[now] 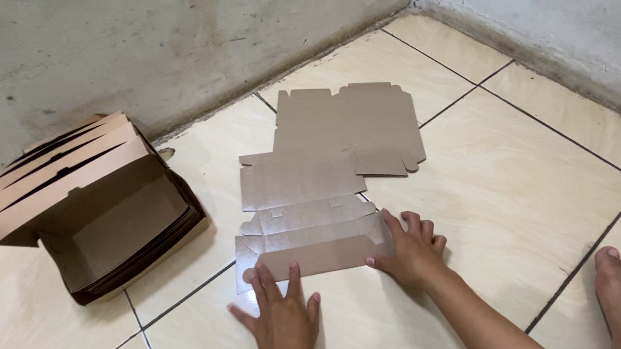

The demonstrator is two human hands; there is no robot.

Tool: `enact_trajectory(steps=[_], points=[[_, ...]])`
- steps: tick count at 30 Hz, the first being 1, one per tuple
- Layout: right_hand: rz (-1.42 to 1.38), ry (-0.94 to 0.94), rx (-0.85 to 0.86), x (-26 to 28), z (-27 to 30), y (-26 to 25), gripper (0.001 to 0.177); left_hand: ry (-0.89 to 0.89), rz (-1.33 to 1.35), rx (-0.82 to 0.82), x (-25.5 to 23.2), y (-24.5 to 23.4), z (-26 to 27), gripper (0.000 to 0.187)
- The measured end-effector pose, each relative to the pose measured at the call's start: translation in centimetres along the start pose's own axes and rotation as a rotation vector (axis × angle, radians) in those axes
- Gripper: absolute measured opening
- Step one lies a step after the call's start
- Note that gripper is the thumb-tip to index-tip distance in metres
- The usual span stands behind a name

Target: The person assembles flat cardboard pieces into small rectangular boxes by folding the sides and tucking the tabs into slots. The person repeats this process for multiple boxes, stacking the finished ones on the floor.

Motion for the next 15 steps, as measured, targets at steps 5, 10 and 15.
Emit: enact_trajectory(steps=[5, 10, 15], points=[[0.291, 0.142, 0.291, 0.8, 2.0, -0.9, 0.127, 0.34, -0.125, -0.201, 0.4, 2.4, 0.2, 0.057], [0.329, 0.003, 0.312, 2.2, 2.0, -3.3, 0.068, 0.409, -0.011, -0.091, 2.0, 2.8, 1.2, 0.029], [0.109, -0.457, -0.068, 6.1, -3.8, -5.1, 0.037, 0.453, 0.077, -0.392, 2.0, -3.6, -3.6, 0.013]])
Point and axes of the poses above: each hand's wrist, its own z-axis away from the middle knuckle, its own y-axis out of the palm, x = y × z, the point moved 3 cm from there along -z, towards the middle knuckle, and after that the axes turned 14 degrees about x, right-handed, at the moved point
